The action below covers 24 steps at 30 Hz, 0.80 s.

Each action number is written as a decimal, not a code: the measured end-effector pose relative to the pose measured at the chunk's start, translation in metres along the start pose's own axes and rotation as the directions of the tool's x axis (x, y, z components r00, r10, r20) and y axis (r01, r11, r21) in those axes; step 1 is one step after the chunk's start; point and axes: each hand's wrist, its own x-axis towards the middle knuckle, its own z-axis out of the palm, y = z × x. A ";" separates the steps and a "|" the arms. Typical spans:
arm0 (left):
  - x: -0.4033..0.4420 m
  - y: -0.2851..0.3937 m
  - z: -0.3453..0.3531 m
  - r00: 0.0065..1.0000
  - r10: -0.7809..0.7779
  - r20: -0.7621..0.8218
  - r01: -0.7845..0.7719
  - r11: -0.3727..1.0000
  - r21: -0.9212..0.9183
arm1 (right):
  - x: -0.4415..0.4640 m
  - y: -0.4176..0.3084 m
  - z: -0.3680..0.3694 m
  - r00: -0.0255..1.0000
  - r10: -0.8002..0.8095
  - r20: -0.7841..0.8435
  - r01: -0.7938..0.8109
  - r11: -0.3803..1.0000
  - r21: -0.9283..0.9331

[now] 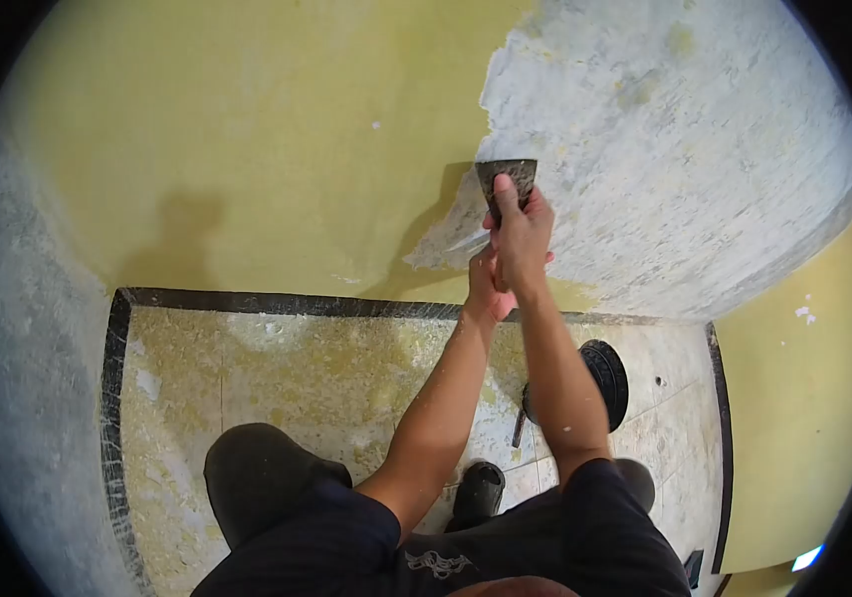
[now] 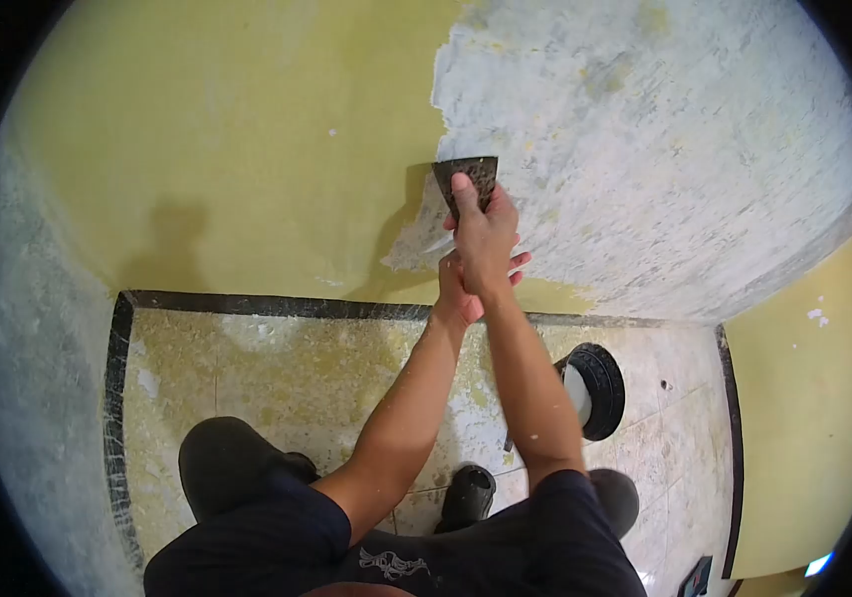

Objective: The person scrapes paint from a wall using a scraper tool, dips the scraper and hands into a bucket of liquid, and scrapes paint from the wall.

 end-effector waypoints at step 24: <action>-0.045 0.057 -0.055 0.818 0.245 -0.520 0.174 0.757 0.630 | -0.044 0.122 0.032 0.963 0.184 -0.199 -0.155 0.976 0.151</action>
